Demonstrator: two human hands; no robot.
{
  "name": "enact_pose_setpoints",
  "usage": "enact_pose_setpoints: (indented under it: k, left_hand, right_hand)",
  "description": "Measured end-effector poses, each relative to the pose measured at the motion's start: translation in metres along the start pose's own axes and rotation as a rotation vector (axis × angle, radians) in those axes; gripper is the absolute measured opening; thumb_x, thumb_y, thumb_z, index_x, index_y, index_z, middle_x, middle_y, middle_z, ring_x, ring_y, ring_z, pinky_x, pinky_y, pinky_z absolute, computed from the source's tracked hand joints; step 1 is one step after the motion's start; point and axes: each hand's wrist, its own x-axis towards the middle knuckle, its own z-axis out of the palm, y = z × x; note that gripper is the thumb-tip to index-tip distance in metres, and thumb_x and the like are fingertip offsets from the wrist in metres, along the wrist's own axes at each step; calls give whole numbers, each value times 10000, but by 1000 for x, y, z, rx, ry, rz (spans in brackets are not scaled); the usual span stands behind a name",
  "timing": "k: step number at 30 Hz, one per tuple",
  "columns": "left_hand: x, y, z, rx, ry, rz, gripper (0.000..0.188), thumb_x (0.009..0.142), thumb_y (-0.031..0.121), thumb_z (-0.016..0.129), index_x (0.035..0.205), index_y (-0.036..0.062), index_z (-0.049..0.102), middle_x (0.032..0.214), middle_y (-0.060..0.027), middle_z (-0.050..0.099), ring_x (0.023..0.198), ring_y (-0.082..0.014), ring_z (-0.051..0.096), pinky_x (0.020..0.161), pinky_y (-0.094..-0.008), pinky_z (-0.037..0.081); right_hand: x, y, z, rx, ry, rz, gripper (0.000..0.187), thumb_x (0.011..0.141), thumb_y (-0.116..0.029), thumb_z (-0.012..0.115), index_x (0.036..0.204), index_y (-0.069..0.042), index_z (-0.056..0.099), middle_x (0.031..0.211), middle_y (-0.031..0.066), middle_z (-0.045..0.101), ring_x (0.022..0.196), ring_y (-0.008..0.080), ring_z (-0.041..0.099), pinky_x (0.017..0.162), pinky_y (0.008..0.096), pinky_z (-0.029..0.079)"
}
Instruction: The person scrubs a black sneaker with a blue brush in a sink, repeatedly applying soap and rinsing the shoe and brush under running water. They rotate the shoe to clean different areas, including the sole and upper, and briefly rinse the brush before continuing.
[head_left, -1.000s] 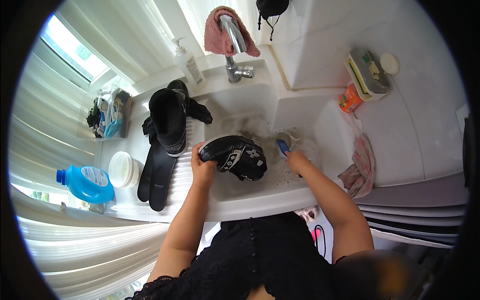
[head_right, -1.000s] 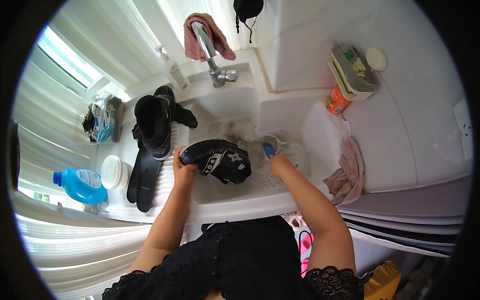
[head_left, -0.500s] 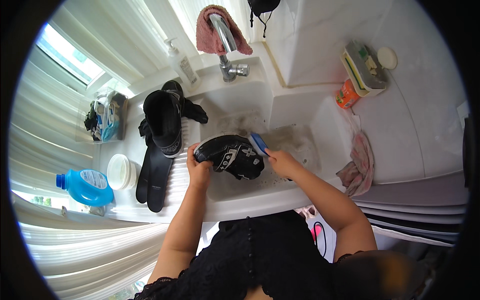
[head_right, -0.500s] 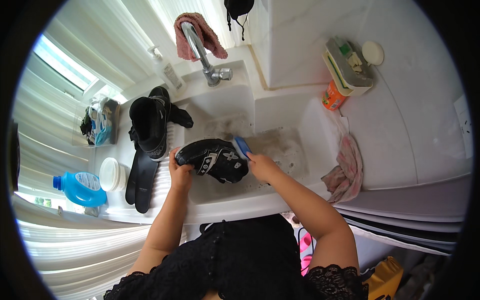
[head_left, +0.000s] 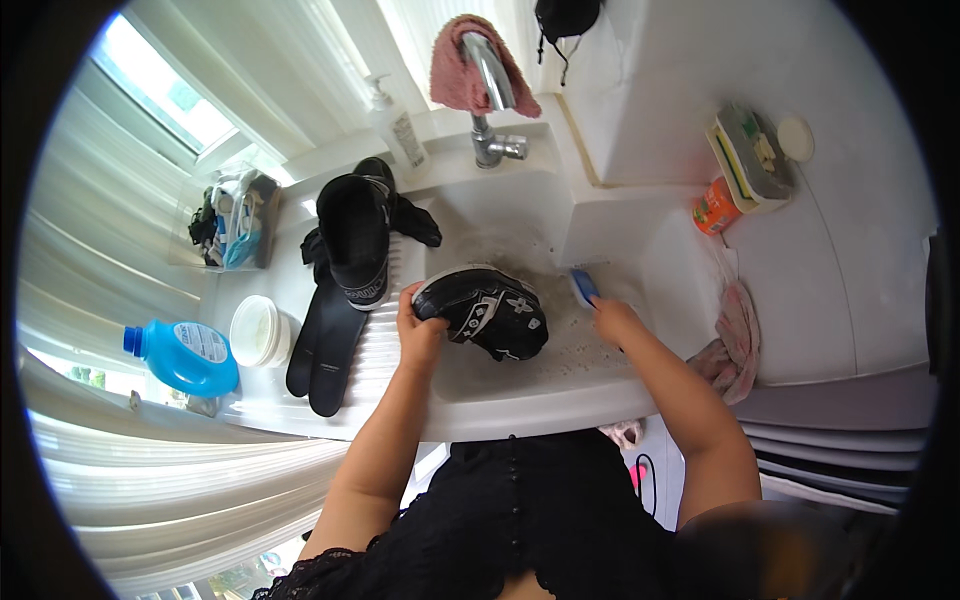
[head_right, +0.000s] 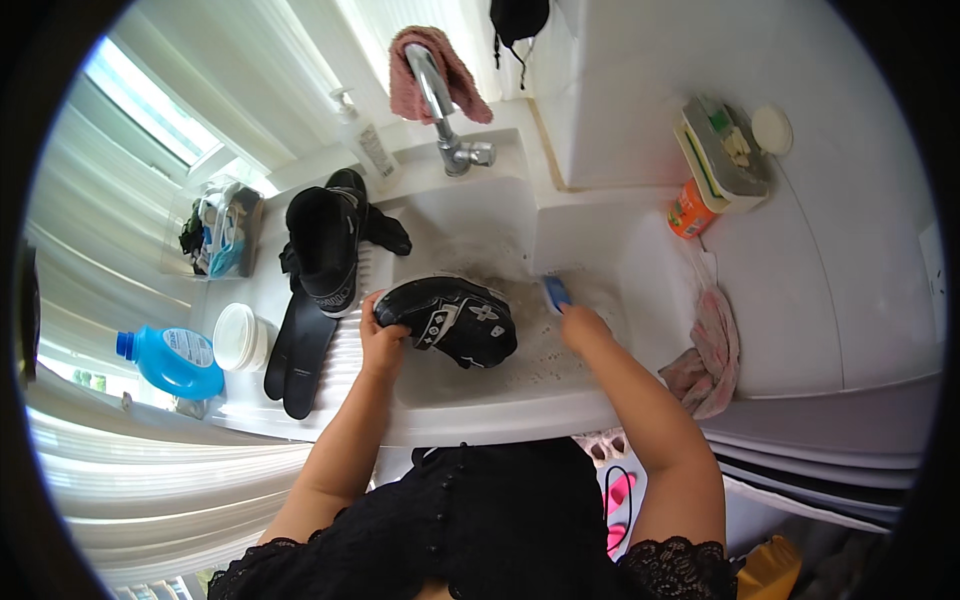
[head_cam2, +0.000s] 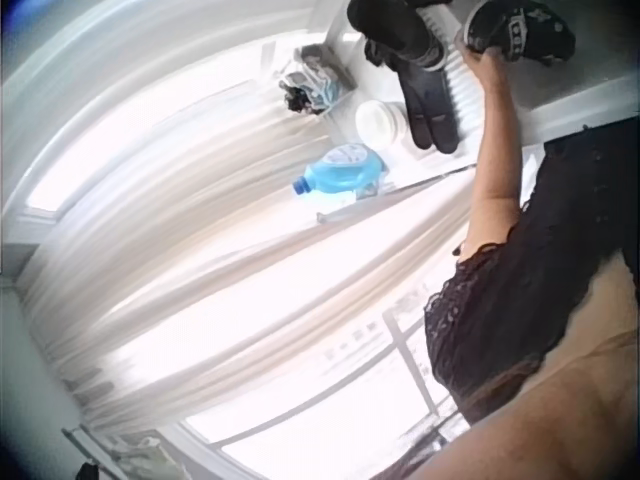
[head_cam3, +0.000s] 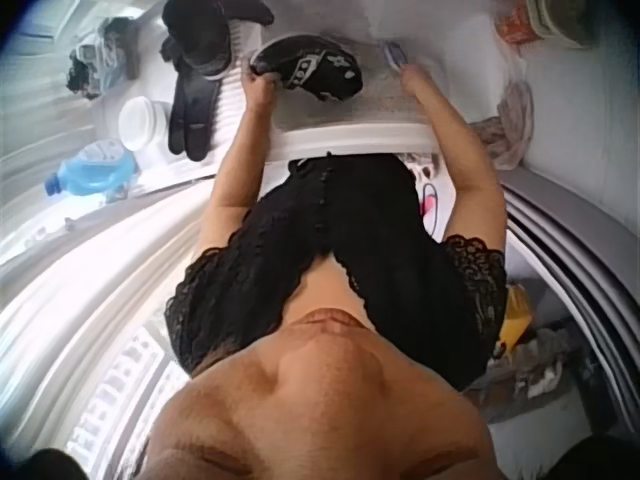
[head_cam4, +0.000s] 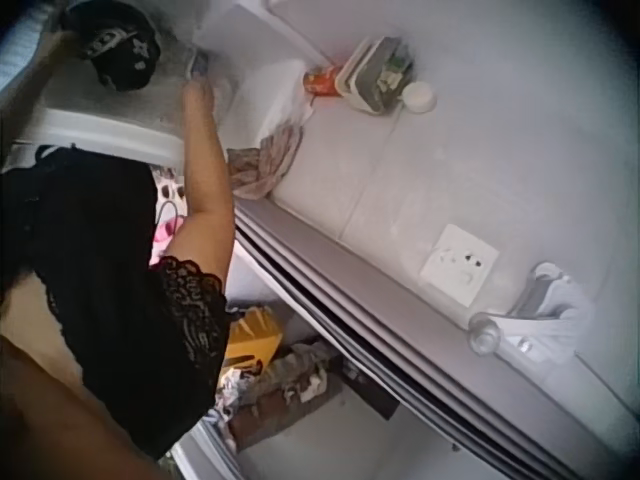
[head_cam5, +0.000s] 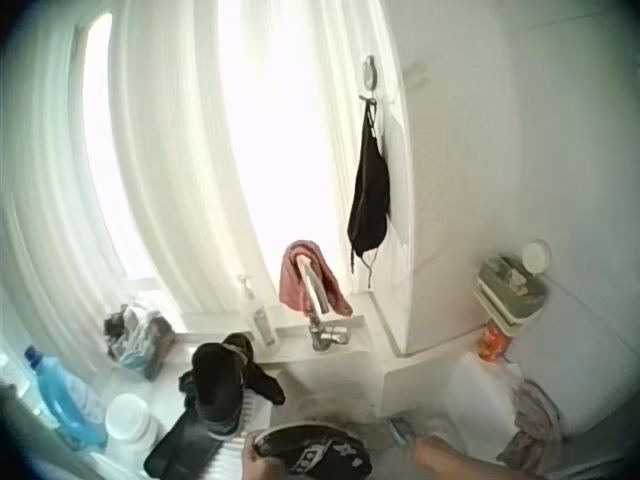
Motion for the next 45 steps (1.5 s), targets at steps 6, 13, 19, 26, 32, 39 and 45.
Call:
enact_pose_setpoints:
  k: [6, 13, 19, 26, 32, 39, 45]
  left_hand:
    - [-4, 6, 1, -27, 12, -20, 696, 567, -150, 494, 1229, 58, 442, 1102, -89, 557, 1036, -214, 544, 886, -299, 443]
    - [-10, 20, 26, 48, 23, -45, 699, 593, -121, 541, 1259, 55, 416, 1108, -81, 545, 1015, -208, 547, 860, -301, 460]
    - [-15, 33, 35, 164, -28, -84, 838, 611, -134, 578, 1376, 83, 312, 1187, -124, 506, 1084, -229, 528, 924, -327, 443]
    - [-24, 70, 52, 930, -285, 210, 1095, 599, 162, 834, 1472, 82, 177, 1386, -278, 322, 1224, -385, 451, 988, -397, 420]
    - [-19, 62, 46, 1050, -161, 157, 1057, 536, 290, 905, 1368, 29, 310, 1449, -305, 250, 1317, -417, 354, 1045, -423, 374]
    - [-35, 36, 18, 925, -76, 109, 989, 555, 235, 887, 1328, -36, 333, 1291, -230, 443, 1194, -343, 466, 1004, -386, 392]
    - [-45, 14, 14, 917, -67, 322, 916, 570, 179, 858, 1309, -25, 356, 1202, -199, 488, 1121, -317, 506, 962, -377, 416]
  right_hand:
    - [-76, -85, -55, 275, -79, -96, 428, 941, -204, 500, 1368, -220, 474, 875, 222, 654, 780, 382, 638, 707, 438, 491]
    - [-115, -136, -41, 156, 84, -449, 451, 934, -224, 500, 1380, -197, 441, 770, 228, 627, 727, 410, 617, 673, 506, 471]
    - [-131, -147, -47, 85, 56, -485, 463, 934, -204, 494, 1392, -185, 423, 800, 221, 645, 753, 399, 631, 682, 487, 494]
    - [-57, -78, -53, 93, 139, -197, 431, 935, -197, 492, 1366, -220, 474, 936, 197, 662, 850, 399, 628, 753, 466, 500]
    - [8, 31, 4, -374, -27, 16, 431, 939, -211, 495, 1369, -186, 471, 1072, 204, 634, 976, 373, 605, 856, 432, 483]
    - [-92, -90, -77, 7, 82, -107, 452, 936, -186, 462, 1387, -214, 444, 965, 212, 646, 882, 389, 629, 785, 463, 495]
    - [-127, -149, -35, -189, 59, -493, 473, 931, -194, 472, 1399, -239, 423, 798, 189, 612, 723, 367, 620, 645, 483, 484]
